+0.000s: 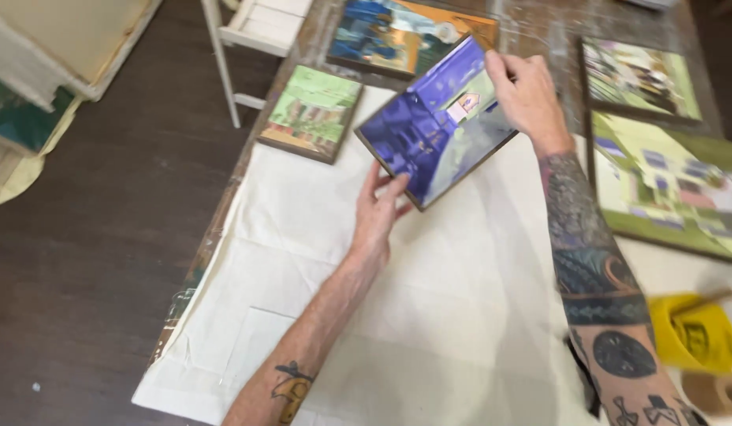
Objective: Lining the interior of a wooden frame with adhesive paper tape
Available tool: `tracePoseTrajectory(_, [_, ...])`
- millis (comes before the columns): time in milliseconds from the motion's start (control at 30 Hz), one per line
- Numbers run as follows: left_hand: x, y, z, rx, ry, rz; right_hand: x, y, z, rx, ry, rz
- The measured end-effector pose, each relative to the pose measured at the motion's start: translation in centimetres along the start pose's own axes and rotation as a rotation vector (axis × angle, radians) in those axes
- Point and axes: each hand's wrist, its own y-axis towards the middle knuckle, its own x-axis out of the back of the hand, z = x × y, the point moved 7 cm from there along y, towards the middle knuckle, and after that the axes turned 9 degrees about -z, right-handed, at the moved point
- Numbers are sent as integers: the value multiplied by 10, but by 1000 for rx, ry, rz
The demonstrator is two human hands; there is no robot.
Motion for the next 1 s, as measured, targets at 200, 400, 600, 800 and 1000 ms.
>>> tracePoseTrajectory(200, [4,-70,-32,-325,262,179,124,-172,-12,-134,246,-253])
tracePoseTrajectory(400, [38,-127,-6,-382,591,273,112,-343,-37,-317,732,-410])
tracePoseTrajectory(600, [57,-150,27,-361,821,245,69,-392,-49,-410,788,-218])
tracePoseTrajectory(800, [65,-147,44,-366,974,194,50,-411,-66,-558,462,-72])
tracePoseTrajectory(1000, [60,-145,49,-522,1063,176,111,-424,-32,-373,315,-115])
